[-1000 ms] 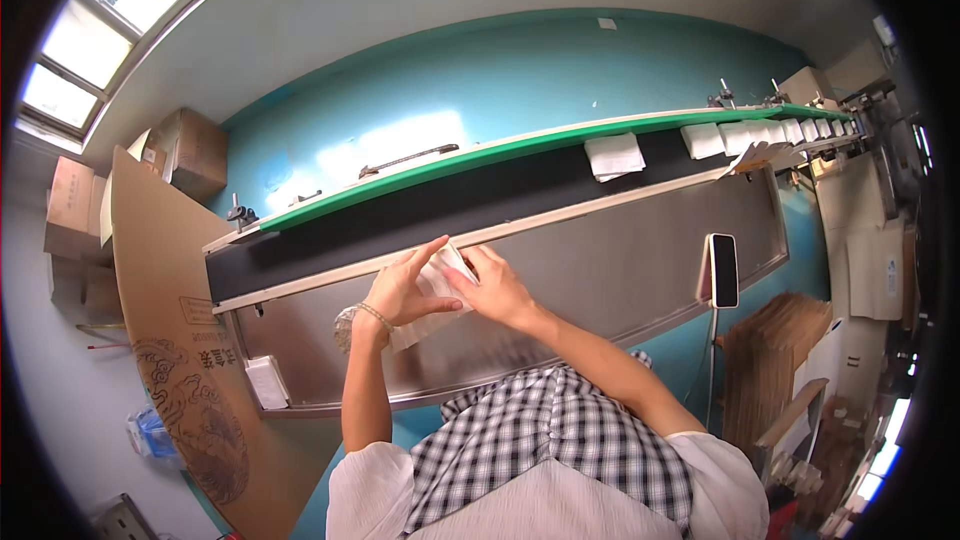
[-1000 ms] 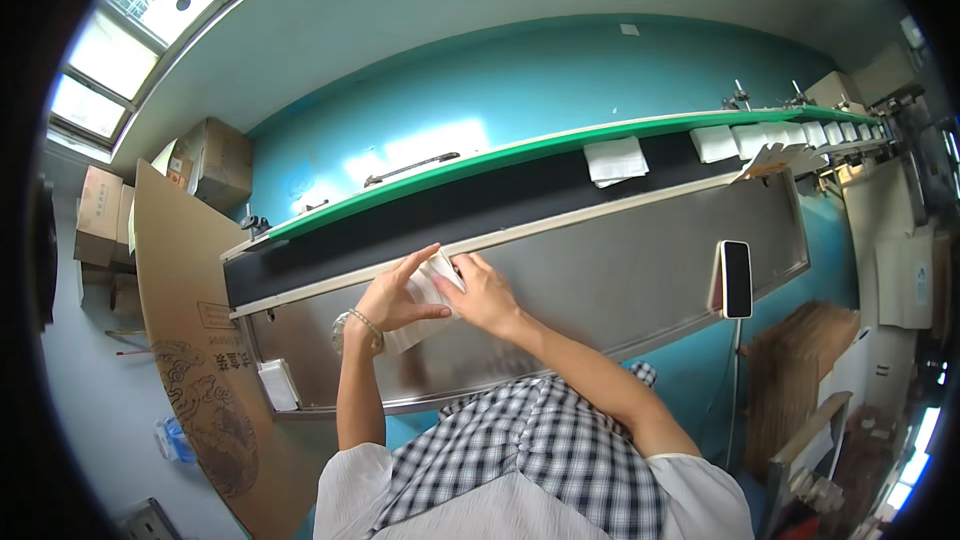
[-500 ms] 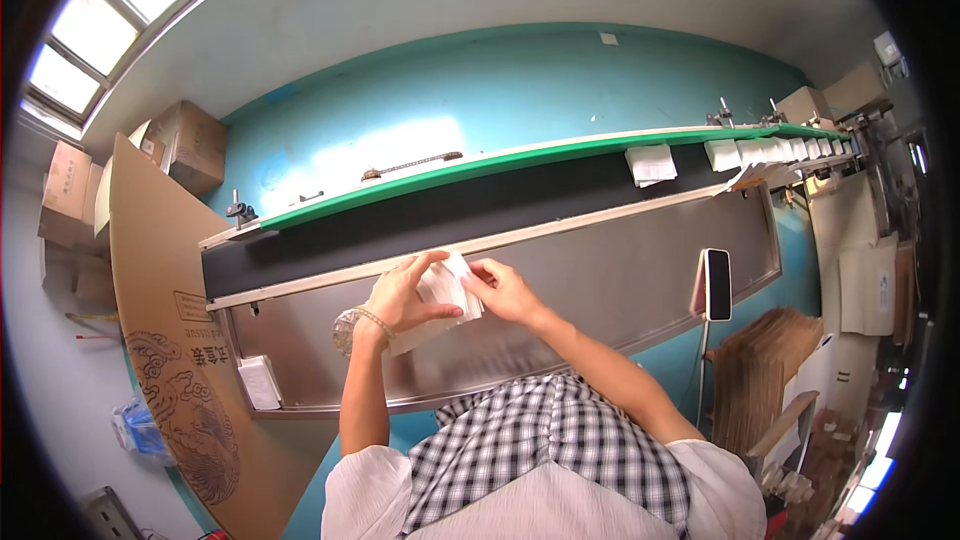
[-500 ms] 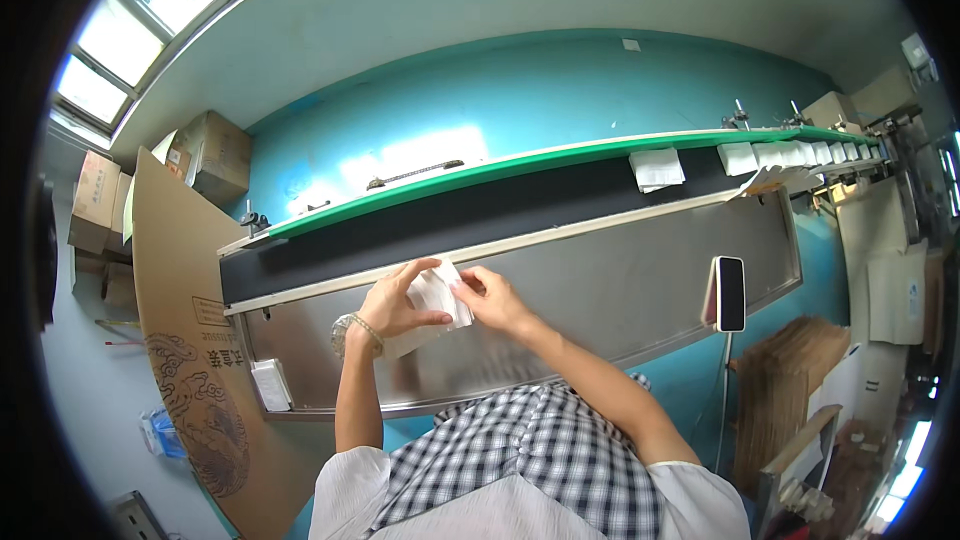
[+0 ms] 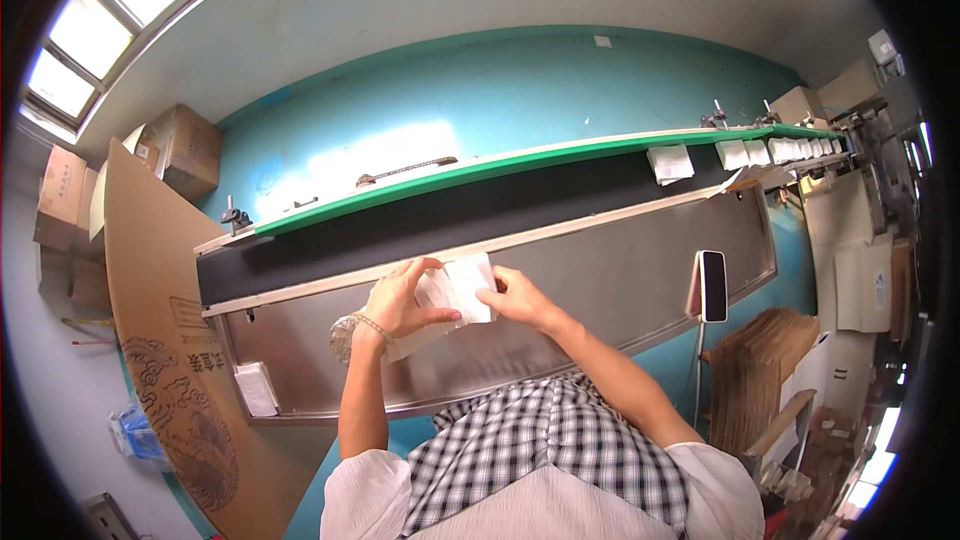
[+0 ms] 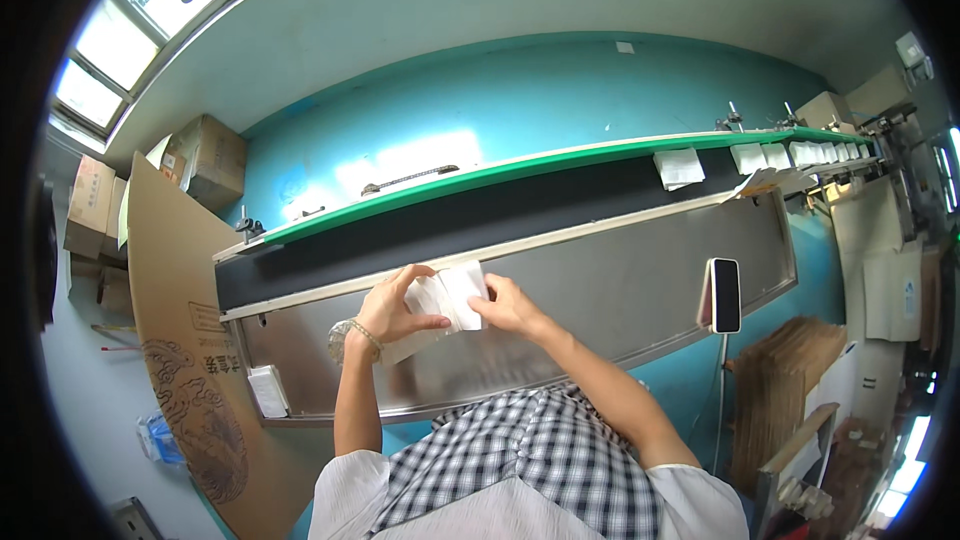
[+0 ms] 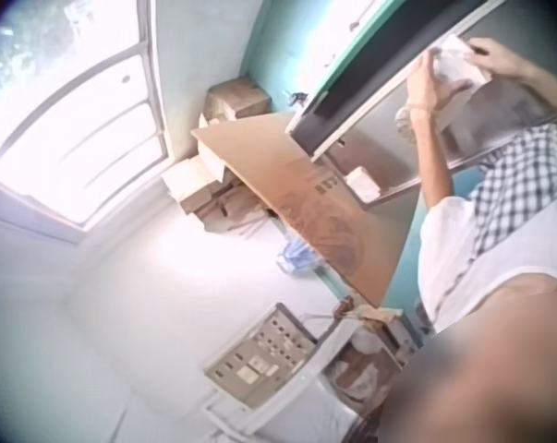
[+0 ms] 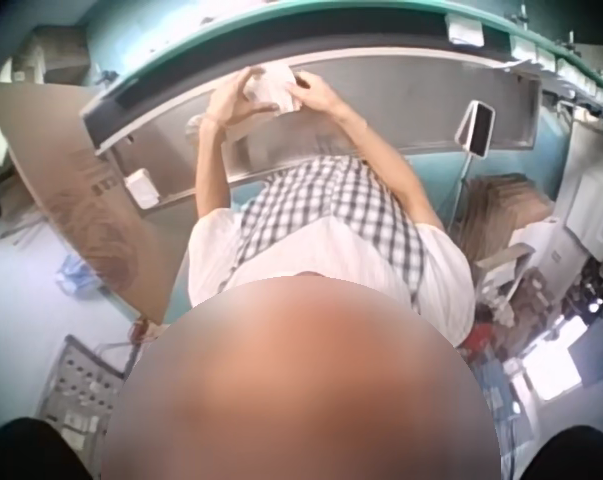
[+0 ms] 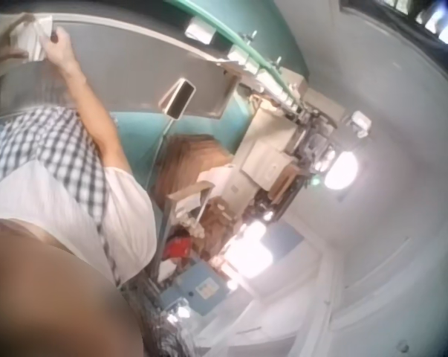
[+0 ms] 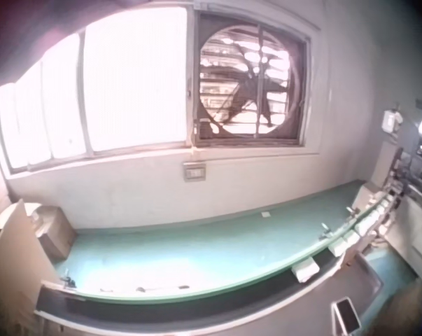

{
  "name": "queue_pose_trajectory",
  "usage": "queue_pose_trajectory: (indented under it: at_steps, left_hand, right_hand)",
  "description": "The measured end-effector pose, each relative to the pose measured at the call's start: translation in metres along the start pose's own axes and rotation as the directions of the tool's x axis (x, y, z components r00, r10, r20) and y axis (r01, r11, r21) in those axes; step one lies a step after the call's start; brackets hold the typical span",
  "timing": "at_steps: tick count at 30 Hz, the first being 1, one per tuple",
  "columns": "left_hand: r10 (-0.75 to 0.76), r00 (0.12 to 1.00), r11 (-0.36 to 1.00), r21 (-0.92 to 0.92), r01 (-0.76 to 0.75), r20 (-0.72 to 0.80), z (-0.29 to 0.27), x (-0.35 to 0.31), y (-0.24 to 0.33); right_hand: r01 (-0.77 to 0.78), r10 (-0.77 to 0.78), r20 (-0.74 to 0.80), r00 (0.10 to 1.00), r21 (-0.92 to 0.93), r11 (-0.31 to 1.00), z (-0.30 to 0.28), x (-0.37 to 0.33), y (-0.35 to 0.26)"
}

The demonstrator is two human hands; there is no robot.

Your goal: Picking up stacks of pleated paper filters from a machine and placing them into a conveyor belt for packaging.

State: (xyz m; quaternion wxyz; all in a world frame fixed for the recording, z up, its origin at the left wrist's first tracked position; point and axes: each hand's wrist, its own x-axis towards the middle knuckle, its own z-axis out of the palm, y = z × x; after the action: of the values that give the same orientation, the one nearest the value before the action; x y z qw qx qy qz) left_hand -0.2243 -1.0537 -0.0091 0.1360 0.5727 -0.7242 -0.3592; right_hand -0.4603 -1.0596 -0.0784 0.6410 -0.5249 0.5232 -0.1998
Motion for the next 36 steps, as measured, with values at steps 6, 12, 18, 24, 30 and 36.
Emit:
queue_pose_trajectory:
  at_steps: [6, 12, 18, 24, 30, 36]
  left_hand:
    - [0.004, 1.0, 1.0, -0.01, -0.004, -0.012, -0.001, -0.001, 0.006]
    - [0.181, 0.949, 0.929, 0.36, -0.079, -0.259, 0.014, -0.015, 0.003]
    - [-0.001, 0.842, 0.989, 0.122, 0.08, -0.54, 0.041, -0.077, 0.039]
    - [-0.296, 0.436, 0.95, -0.211, 0.232, -0.85, 0.105, -0.129, 0.038]
    - [-0.504, 0.522, 0.853, -0.49, 0.177, -0.689, 0.113, -0.101, 0.044]
    - [-0.252, 0.71, 0.956, -0.056, 0.287, -0.658, 0.087, -0.044, 0.065]
  right_hand:
    - [0.225, 0.111, -0.394, 0.912, 0.708, 0.669, -0.069, 0.033, 0.011]
    - [0.079, 0.032, -0.265, 0.964, 0.399, 0.914, -0.02, 0.004, 0.0]
    - [0.235, -0.276, -0.123, 0.953, -0.271, 0.933, 0.043, -0.015, -0.028]
    - [0.017, -0.021, 0.013, 1.0, 0.241, 0.97, 0.033, 0.002, -0.005]
    - [0.1, -0.09, -0.079, 0.993, 0.136, 0.986, 0.016, -0.014, 0.009]
    - [0.226, -0.271, -0.1, 0.957, -0.324, 0.919, -0.013, -0.029, -0.015]
